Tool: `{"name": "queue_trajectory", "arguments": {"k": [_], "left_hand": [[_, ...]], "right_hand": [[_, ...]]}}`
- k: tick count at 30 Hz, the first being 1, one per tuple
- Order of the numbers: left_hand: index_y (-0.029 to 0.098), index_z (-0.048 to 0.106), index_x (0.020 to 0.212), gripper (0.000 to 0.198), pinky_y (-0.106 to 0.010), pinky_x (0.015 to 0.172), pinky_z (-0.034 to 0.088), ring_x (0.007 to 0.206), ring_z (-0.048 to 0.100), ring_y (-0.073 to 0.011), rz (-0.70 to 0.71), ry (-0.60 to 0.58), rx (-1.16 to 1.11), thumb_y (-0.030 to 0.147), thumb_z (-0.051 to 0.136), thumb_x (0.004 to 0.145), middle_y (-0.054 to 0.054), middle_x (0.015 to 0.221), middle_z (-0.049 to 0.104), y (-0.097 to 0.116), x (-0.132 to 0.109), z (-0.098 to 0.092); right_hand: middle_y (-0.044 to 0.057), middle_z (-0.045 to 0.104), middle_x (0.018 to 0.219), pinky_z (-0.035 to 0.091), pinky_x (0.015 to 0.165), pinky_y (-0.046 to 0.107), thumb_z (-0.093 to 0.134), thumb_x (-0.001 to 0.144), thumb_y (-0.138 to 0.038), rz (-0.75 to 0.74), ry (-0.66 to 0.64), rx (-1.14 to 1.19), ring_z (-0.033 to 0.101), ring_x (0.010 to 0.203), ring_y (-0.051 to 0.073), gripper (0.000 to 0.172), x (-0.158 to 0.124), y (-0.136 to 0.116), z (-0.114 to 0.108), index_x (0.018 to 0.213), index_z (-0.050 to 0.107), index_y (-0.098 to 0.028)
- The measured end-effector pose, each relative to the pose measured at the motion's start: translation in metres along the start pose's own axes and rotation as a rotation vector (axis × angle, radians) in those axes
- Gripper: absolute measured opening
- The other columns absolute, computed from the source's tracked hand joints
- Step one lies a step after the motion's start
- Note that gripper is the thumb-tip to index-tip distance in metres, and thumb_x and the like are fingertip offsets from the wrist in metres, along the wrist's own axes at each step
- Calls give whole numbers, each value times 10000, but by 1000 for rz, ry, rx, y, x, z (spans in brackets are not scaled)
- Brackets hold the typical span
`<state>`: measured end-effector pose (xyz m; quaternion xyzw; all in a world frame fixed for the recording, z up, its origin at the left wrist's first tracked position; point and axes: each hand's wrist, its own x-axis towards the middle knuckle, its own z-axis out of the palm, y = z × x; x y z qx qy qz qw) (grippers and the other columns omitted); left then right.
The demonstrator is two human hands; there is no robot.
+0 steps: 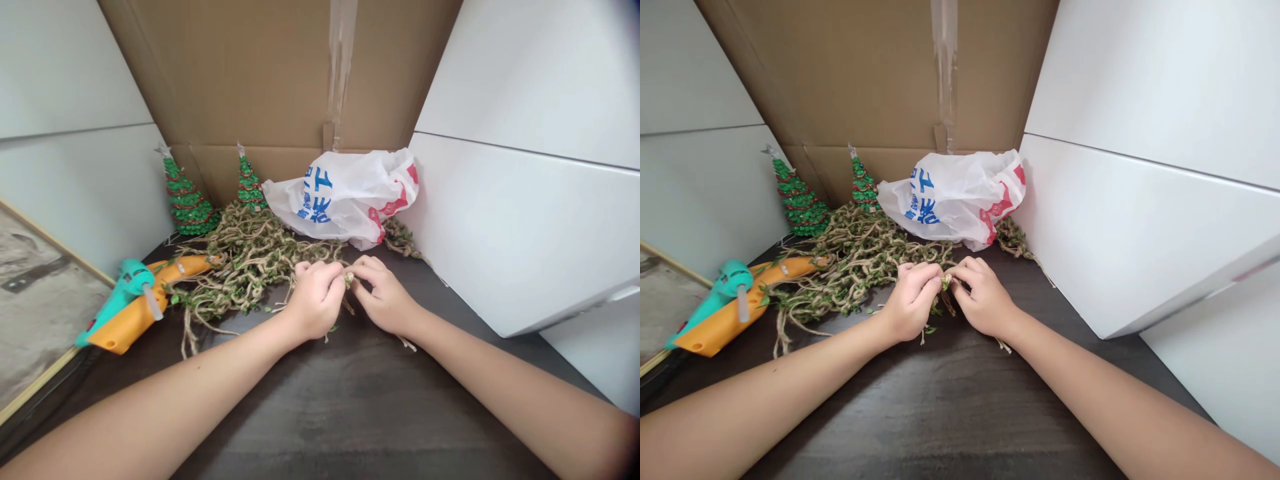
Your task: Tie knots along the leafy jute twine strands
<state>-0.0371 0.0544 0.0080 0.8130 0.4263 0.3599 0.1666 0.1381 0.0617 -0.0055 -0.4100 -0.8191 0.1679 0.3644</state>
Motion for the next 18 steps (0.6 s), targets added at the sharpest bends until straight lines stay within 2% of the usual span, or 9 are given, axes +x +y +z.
{"name": "queue_trajectory", "arguments": {"k": [3, 6, 11, 18], "left_hand": [[182, 462, 693, 375, -374, 807, 299, 766, 563, -171, 9, -2, 45, 325, 348, 1020, 14, 689, 568, 1, 0, 1], [193, 533, 752, 365, -388, 835, 297, 831, 594, -184, -23, 7, 101, 373, 378, 1030, 9, 756, 634, 1, 0, 3], [210, 571, 912, 226, -396, 904, 310, 931, 627, -191, -72, 40, 46, 359, 435, 1015, 2, 925, 703, 1, 1, 5], [203, 574, 910, 181, -394, 910, 292, 891, 627, -180, -103, 105, 63, 316, 472, 1008, 17, 884, 691, -3, 3, 5]], "right_hand": [[44, 593, 911, 428, 831, 379, 501, 964, -169, -16, -12, -32, 506, 884, 201, 158, -1, -1, 0, 897, 639, -206], [46, 585, 895, 437, 820, 385, 497, 965, -180, -16, -9, -43, 506, 871, 201, 168, -1, -2, 1, 841, 609, -197], [52, 591, 924, 452, 829, 393, 544, 959, -244, -8, -13, -44, 525, 885, 206, 115, 0, 0, 1, 881, 617, -203], [34, 564, 879, 431, 827, 372, 525, 970, -238, -29, -26, -14, 511, 864, 190, 180, -1, -5, -1, 801, 573, -200]]}}
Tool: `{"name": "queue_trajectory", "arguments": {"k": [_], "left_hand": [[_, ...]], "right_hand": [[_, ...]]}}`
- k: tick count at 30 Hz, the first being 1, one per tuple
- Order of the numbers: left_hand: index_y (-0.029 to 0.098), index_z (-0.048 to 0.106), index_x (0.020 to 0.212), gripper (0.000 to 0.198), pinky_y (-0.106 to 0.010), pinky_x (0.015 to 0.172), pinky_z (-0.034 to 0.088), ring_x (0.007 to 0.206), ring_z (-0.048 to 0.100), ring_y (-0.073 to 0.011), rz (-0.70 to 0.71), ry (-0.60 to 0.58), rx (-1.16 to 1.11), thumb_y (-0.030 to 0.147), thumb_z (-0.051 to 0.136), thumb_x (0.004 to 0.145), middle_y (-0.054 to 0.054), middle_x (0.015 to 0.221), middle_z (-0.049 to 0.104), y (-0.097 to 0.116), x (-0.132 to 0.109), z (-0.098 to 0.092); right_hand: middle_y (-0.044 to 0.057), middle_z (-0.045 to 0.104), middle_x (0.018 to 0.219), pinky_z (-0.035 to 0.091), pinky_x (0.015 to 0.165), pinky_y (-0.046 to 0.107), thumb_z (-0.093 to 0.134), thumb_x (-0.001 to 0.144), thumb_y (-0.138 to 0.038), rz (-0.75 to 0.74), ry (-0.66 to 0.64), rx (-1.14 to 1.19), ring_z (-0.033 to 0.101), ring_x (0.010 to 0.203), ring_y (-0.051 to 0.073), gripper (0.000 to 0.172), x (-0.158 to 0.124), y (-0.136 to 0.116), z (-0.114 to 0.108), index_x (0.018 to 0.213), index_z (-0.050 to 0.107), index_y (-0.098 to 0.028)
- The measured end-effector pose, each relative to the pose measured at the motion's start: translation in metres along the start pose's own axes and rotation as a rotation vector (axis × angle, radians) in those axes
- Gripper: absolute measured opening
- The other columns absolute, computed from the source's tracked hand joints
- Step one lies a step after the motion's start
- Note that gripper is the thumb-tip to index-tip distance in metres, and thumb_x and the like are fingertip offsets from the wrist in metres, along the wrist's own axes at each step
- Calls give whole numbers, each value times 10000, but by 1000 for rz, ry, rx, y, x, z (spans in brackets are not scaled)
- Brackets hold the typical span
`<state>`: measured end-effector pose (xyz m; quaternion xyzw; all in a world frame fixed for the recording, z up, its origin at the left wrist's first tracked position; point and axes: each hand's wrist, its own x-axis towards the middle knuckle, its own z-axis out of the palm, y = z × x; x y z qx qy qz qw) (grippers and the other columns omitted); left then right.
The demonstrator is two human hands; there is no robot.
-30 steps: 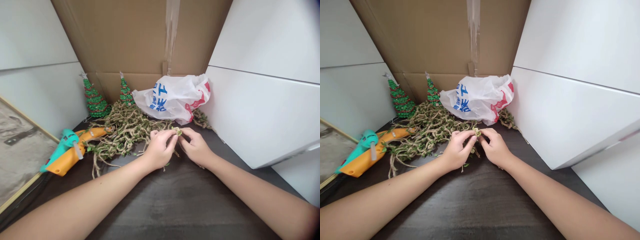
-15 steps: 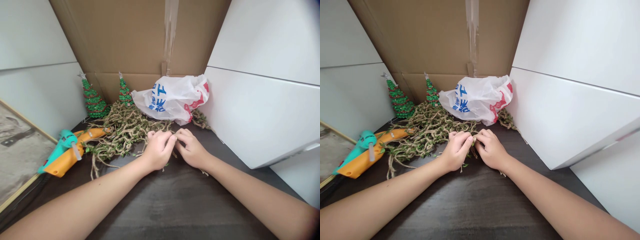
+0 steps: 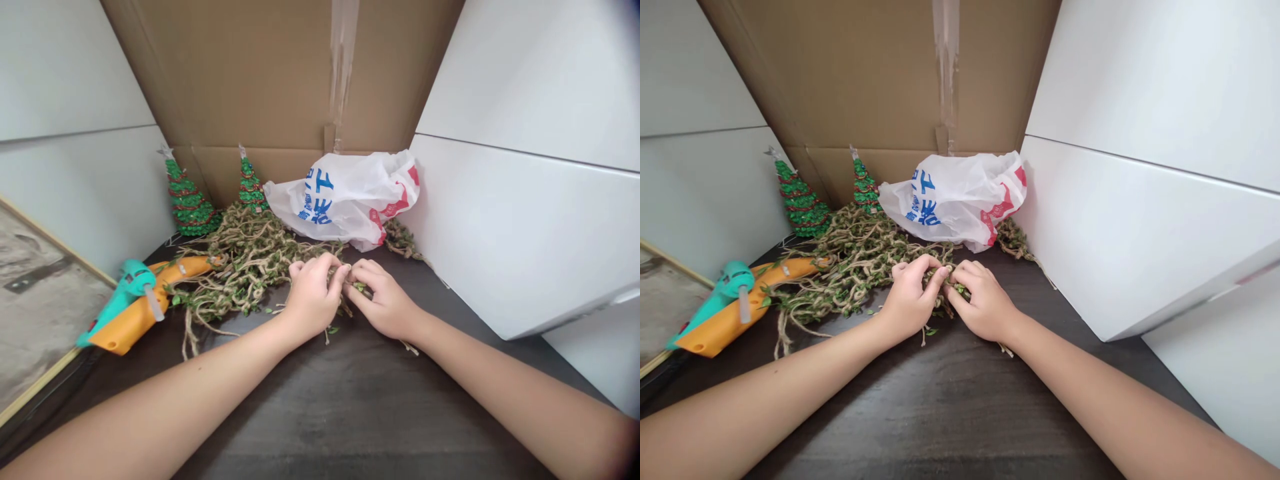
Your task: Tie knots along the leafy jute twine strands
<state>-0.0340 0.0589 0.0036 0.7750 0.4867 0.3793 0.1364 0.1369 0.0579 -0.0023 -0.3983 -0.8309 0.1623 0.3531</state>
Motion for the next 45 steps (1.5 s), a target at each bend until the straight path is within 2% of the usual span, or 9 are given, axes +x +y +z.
{"name": "queue_trajectory", "arguments": {"k": [5, 14, 18, 20, 22, 25, 33, 38, 45], "left_hand": [[209, 578, 924, 180, -399, 909, 282, 900, 625, -190, -16, 10, 29, 322, 468, 1011, 15, 888, 692, -1, 1, 1], [220, 601, 918, 230, -418, 904, 287, 935, 610, -219, -38, 22, 106, 372, 458, 1013, -9, 897, 702, 0, 0, 1], [234, 615, 1065, 159, -425, 942, 295, 1106, 563, -251, -32, 71, 133, 302, 502, 976, -37, 1116, 701, 0, -1, 2], [240, 566, 1228, 289, -414, 989, 286, 1217, 513, -245, 50, 83, 127, 218, 516, 944, -46, 1278, 650, 1, -3, 2], [233, 525, 1300, 364, -397, 1015, 276, 1248, 504, -222, 157, 31, 123, 173, 490, 943, -50, 1338, 622, 3, -5, 1], [216, 522, 1302, 321, -405, 996, 273, 1189, 546, -214, 213, -48, 145, 209, 416, 999, -59, 1315, 645, 4, -7, 1], [223, 566, 1242, 320, -428, 922, 285, 1067, 571, -231, 106, -32, 197, 265, 315, 1048, -66, 1175, 711, -1, -4, 4], [233, 597, 1165, 294, -435, 918, 283, 1068, 564, -237, 29, 40, 202, 244, 331, 1039, -56, 1158, 711, -4, -2, 5], [198, 594, 797, 314, -415, 850, 305, 928, 557, -219, 140, -139, 134, 308, 403, 1021, -29, 863, 695, 3, -3, -1]], "right_hand": [[23, 516, 840, 434, 787, 335, 465, 1003, -256, -51, 40, 143, 507, 820, 170, 232, -2, -3, -2, 784, 521, -201], [14, 550, 782, 433, 744, 322, 460, 1010, -313, 85, 340, 151, 536, 764, 171, 236, 0, 1, -4, 812, 539, -210], [32, 585, 833, 447, 764, 342, 462, 1000, -294, 78, 238, 22, 558, 805, 188, 208, 1, 4, -1, 835, 558, -211], [45, 609, 882, 447, 783, 365, 469, 989, -273, 70, 105, -90, 573, 850, 206, 182, 0, 5, 2, 861, 582, -212], [60, 628, 957, 448, 830, 396, 460, 985, -243, 40, 16, -156, 585, 928, 228, 159, 0, 5, 3, 923, 604, -216], [73, 632, 1023, 449, 888, 419, 437, 993, -217, -18, 30, -123, 587, 992, 231, 172, -1, 4, 3, 1014, 607, -219], [82, 655, 1090, 504, 891, 401, 540, 956, -268, 12, 225, 2, 626, 986, 226, 216, -2, 5, 4, 1169, 536, -228], [65, 677, 976, 528, 821, 375, 541, 948, -244, 46, 226, 13, 635, 877, 210, 130, 0, 5, 3, 1062, 597, -216], [57, 703, 986, 523, 859, 362, 536, 973, -276, 64, 301, 60, 656, 939, 212, 142, 0, 4, -1, 1022, 656, -218]]}}
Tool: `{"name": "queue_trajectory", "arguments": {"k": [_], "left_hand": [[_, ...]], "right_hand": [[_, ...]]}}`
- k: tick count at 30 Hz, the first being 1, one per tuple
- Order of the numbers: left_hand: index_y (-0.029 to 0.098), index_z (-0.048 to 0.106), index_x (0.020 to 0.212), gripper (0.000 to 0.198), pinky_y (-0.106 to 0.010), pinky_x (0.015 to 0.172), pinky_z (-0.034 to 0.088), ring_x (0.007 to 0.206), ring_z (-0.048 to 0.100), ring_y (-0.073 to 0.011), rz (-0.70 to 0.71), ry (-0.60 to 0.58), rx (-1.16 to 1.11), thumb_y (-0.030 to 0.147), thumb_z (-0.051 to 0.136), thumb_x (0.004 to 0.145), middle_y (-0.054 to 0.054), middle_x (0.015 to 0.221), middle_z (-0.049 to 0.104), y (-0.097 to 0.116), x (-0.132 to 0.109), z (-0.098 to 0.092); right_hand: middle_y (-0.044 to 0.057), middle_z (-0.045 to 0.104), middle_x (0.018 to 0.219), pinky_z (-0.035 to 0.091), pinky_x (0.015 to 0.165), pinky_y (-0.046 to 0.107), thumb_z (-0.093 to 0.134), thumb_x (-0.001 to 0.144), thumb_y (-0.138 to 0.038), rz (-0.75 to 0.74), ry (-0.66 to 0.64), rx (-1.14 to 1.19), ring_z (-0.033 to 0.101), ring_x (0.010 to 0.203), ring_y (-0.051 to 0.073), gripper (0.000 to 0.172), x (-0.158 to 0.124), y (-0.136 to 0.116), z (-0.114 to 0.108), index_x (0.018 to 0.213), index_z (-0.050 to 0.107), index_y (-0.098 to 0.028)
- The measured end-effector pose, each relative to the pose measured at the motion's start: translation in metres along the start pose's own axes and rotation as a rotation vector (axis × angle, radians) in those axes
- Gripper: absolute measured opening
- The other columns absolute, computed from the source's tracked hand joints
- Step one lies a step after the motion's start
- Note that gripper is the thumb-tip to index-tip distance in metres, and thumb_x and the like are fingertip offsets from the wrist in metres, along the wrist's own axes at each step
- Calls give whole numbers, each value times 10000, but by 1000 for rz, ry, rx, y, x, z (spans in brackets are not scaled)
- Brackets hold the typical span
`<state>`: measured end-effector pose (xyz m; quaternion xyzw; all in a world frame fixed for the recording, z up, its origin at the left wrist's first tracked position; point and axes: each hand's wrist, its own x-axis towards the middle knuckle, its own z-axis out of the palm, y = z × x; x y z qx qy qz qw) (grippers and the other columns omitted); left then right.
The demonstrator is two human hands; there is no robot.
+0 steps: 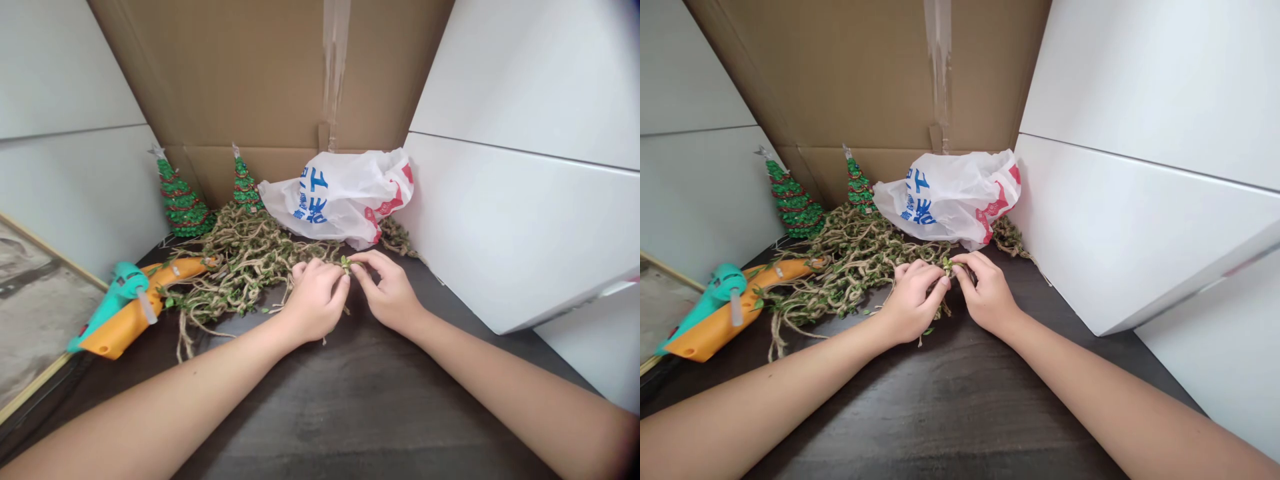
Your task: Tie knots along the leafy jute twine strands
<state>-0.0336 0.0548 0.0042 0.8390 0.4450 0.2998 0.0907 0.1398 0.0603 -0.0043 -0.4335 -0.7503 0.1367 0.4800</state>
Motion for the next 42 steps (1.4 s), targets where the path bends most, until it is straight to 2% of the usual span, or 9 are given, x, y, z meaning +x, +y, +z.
{"name": "queue_trajectory", "arguments": {"k": [4, 8, 15, 22, 31, 34, 37, 39, 42], "left_hand": [[215, 642, 914, 276, -391, 876, 346, 950, 554, -202, 58, 61, -172, 317, 412, 1027, -26, 896, 691, 1, -2, -4], [212, 647, 998, 255, -372, 878, 377, 959, 545, -203, 78, 115, -261, 293, 407, 1028, -39, 934, 678, -1, -3, -4], [197, 464, 772, 309, -354, 795, 355, 856, 487, -197, 22, 128, -188, 327, 370, 1036, -20, 790, 543, -2, 0, -1], [207, 395, 773, 329, -374, 805, 314, 867, 496, -204, -69, 83, -89, 360, 295, 1047, -5, 808, 539, -4, 1, 2], [215, 495, 895, 284, -398, 870, 304, 943, 549, -205, -127, 94, -69, 323, 280, 1047, -8, 894, 615, -5, 0, 4], [238, 568, 1040, 228, -400, 909, 300, 1020, 575, -199, -100, 111, -116, 196, 348, 994, -7, 1022, 678, -4, 0, 3], [259, 552, 1250, 429, -405, 976, 288, 1186, 532, -209, -11, 149, -78, 81, 413, 884, -21, 1262, 651, 0, -2, 2], [249, 531, 1314, 486, -408, 1013, 275, 1259, 487, -218, 64, 147, -22, 83, 452, 864, -26, 1359, 607, 2, -3, 1], [232, 551, 1290, 415, -425, 981, 283, 1187, 513, -226, 105, 99, 53, 115, 447, 906, -19, 1284, 657, 3, -6, 1]], "right_hand": [[30, 713, 908, 515, 776, 316, 503, 997, -319, 68, -83, 82, 657, 830, 181, 186, 0, -2, 0, 955, 652, -216], [14, 680, 856, 481, 737, 287, 466, 1009, -284, 47, -124, 96, 620, 777, 156, 197, 0, -2, 1, 909, 617, -207], [28, 624, 836, 412, 668, 296, 449, 998, -233, -38, -267, -19, 541, 725, 157, 169, -2, -1, 5, 857, 537, -202], [25, 640, 855, 401, 730, 324, 487, 989, -229, -93, -377, -98, 551, 769, 170, 120, -4, 1, 7, 890, 552, -209], [1, 583, 780, 411, 718, 298, 470, 1010, -242, -154, -320, 27, 536, 740, 144, 196, -6, -8, 0, 835, 550, -203], [5, 547, 766, 416, 717, 303, 478, 1010, -261, -143, -185, 16, 518, 733, 150, 202, -5, -8, -1, 841, 572, -203], [9, 552, 777, 428, 728, 311, 490, 1006, -263, -95, -62, -7, 527, 741, 157, 177, -5, -6, -1, 873, 592, -204], [25, 606, 849, 450, 769, 317, 489, 1003, -250, -104, -109, 5, 569, 802, 167, 155, -4, -5, -1, 911, 606, -206], [36, 648, 906, 465, 797, 326, 483, 1002, -243, -115, -182, -3, 603, 844, 178, 159, -5, -4, 0, 935, 623, -211]]}}
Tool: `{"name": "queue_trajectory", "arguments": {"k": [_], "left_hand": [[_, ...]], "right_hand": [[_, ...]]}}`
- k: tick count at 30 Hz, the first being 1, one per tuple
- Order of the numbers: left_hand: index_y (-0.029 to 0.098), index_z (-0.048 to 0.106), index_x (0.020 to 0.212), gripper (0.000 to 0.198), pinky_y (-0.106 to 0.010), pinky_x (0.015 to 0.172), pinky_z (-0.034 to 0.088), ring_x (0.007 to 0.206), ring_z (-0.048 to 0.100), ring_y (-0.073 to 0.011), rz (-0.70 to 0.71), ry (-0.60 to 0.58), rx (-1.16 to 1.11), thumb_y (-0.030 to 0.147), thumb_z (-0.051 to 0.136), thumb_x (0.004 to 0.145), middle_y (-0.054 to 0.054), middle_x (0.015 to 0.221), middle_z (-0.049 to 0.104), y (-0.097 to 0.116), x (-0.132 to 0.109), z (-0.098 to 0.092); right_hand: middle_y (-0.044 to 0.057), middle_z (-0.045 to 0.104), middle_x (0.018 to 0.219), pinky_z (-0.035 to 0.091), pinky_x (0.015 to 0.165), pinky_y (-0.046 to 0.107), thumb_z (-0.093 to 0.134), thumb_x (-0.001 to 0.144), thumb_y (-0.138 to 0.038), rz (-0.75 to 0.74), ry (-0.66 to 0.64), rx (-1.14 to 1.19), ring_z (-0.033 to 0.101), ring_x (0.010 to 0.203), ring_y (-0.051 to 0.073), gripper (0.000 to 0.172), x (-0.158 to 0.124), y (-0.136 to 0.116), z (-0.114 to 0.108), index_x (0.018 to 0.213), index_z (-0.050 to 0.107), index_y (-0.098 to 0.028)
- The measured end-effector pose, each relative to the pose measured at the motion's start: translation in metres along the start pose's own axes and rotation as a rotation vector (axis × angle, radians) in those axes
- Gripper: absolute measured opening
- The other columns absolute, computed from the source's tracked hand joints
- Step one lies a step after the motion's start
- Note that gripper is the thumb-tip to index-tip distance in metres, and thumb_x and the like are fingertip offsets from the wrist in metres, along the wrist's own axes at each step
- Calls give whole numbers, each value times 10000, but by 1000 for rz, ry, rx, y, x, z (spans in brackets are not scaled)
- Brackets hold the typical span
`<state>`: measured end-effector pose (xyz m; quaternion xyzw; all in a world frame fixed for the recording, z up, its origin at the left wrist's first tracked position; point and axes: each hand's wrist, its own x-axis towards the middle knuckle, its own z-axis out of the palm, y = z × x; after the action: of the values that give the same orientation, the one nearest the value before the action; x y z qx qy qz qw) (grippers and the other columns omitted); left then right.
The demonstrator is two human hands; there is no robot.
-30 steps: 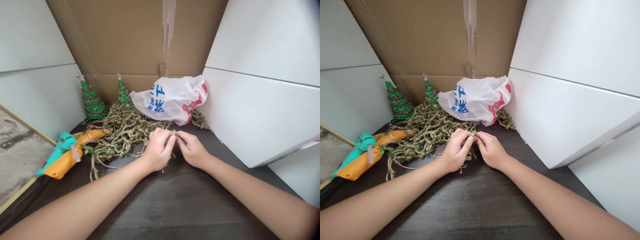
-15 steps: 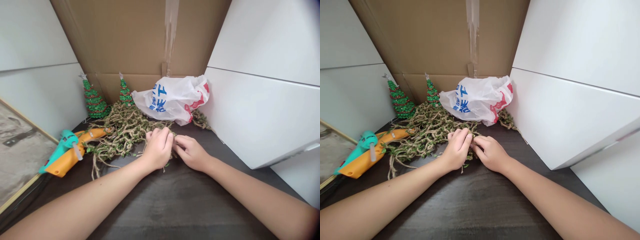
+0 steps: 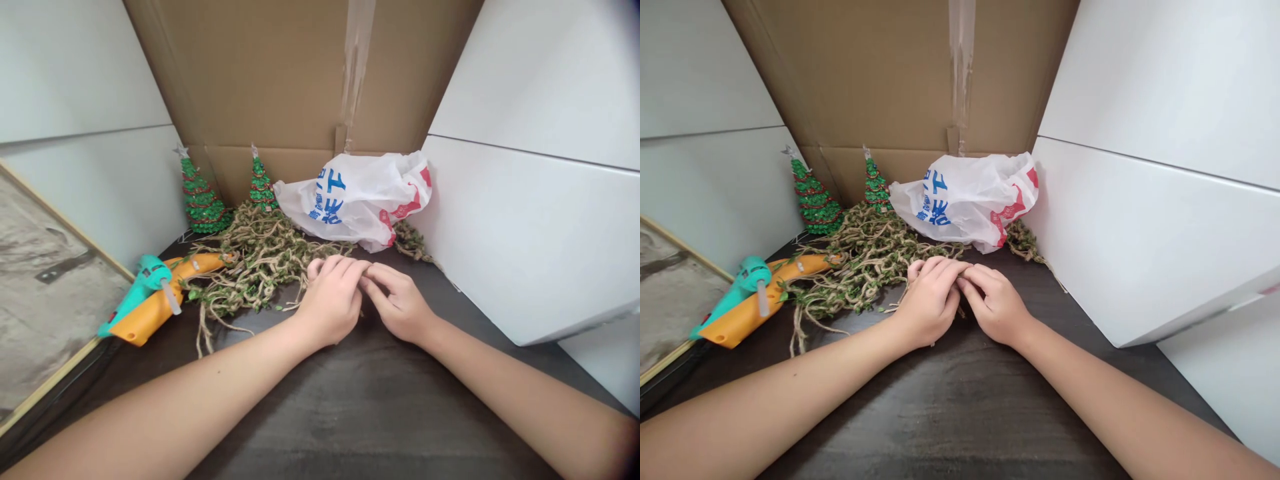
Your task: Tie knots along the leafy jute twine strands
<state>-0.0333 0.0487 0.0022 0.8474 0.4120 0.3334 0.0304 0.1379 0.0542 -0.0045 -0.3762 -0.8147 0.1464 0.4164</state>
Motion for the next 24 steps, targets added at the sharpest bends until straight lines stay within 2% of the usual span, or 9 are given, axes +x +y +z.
{"name": "queue_trajectory", "arguments": {"k": [4, 11, 15, 16, 18, 22, 24], "left_hand": [[231, 558, 1248, 331, -441, 916, 285, 1067, 539, -234, -60, -23, 62, 162, 389, 973, -23, 1167, 700, -2, -1, 2], [238, 591, 1019, 237, -419, 877, 273, 1024, 541, -214, -296, 65, 0, 131, 391, 948, 1, 1058, 690, -6, 2, 3], [231, 588, 984, 171, -413, 882, 277, 1016, 542, -215, -261, 35, -7, 203, 420, 971, -6, 1043, 682, -4, 3, 3], [230, 589, 986, 171, -414, 882, 279, 1019, 543, -220, -253, 25, 3, 218, 419, 976, -14, 1048, 682, -4, 3, 3], [228, 589, 1005, 190, -416, 876, 282, 1023, 545, -231, -249, 6, 17, 229, 400, 988, -31, 1063, 683, -3, 3, 3], [231, 582, 1012, 222, -424, 863, 286, 1000, 558, -238, -247, -19, -5, 244, 360, 1010, -31, 1048, 698, -4, 3, 3], [235, 580, 1003, 224, -428, 869, 290, 995, 566, -239, -246, -33, -16, 245, 357, 1011, -28, 1025, 706, -5, 4, 3]], "right_hand": [[23, 645, 835, 461, 732, 312, 516, 991, -275, 53, 43, -49, 595, 761, 167, 149, 0, 0, 1, 939, 637, -206], [26, 667, 850, 471, 759, 314, 514, 996, -303, 111, 21, -55, 613, 787, 171, 173, 1, 1, 2, 910, 630, -207], [54, 616, 966, 490, 816, 341, 542, 958, -235, 68, 174, -78, 596, 873, 190, 86, 0, 3, 2, 1017, 598, -207], [62, 602, 1016, 494, 845, 352, 556, 938, -211, 51, 199, -77, 593, 910, 196, 140, 0, 3, 2, 1076, 582, -208], [73, 584, 1087, 493, 889, 369, 568, 915, -181, 22, 172, -67, 588, 965, 205, 245, 0, 2, 1, 1158, 552, -214], [66, 586, 1008, 481, 860, 369, 526, 959, -213, 14, 77, -77, 575, 937, 207, 80, 1, 0, 1, 1019, 579, -215], [57, 574, 936, 470, 820, 363, 497, 983, -242, 25, 79, -86, 561, 886, 202, 85, 2, -1, 1, 942, 565, -213]]}}
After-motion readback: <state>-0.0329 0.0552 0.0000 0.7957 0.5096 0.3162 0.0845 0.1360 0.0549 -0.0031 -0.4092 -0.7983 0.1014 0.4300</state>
